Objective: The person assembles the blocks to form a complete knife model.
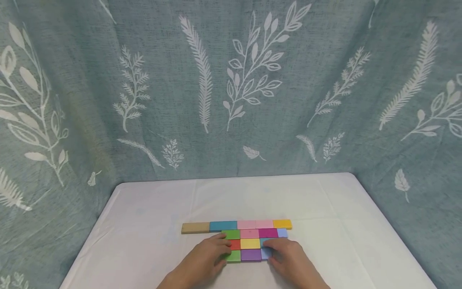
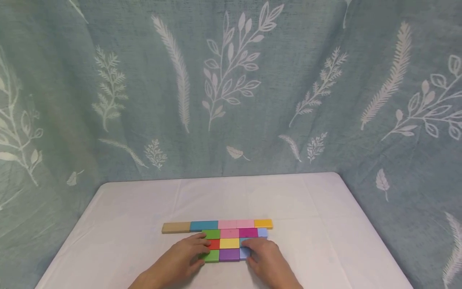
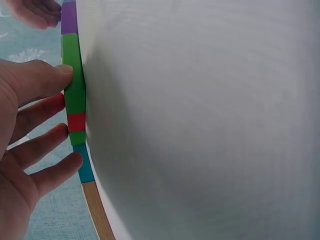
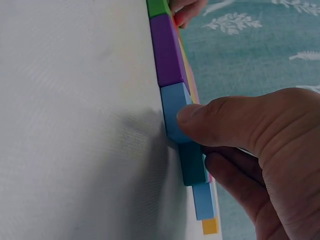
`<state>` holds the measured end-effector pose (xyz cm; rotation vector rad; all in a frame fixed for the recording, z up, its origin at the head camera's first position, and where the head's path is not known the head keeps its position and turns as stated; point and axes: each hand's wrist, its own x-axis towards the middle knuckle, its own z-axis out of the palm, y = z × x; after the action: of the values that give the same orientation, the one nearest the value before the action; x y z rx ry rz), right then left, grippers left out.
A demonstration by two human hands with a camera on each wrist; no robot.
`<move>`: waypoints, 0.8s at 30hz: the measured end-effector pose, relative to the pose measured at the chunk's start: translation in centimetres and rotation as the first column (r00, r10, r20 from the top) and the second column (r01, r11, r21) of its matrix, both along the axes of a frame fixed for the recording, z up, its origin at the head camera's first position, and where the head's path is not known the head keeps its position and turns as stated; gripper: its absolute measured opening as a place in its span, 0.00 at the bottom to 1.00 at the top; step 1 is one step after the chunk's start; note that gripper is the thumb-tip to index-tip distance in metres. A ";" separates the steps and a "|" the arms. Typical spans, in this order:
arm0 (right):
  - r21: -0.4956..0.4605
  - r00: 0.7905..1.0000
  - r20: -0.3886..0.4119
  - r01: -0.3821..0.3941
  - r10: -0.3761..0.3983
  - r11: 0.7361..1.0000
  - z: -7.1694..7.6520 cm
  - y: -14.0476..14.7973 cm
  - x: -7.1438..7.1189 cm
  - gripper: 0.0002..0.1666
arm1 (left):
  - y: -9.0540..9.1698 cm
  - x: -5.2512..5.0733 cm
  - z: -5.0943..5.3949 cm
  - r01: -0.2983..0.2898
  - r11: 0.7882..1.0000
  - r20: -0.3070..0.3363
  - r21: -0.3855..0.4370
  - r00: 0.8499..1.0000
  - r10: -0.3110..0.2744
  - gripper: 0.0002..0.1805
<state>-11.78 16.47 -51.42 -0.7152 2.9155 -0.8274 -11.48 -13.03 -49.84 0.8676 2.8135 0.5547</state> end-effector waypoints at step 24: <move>-0.205 0.978 -0.119 0.145 -0.171 0.968 1.2 0.8 0.0 0.21 | -2.0 0.6 2.3 -0.044 0.998 -0.185 0.049 0.981 0.052 0.14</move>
<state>-11.79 17.27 -50.21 -0.5750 3.0755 -1.1374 -10.84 -15.01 -47.54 0.9068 3.0082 0.5735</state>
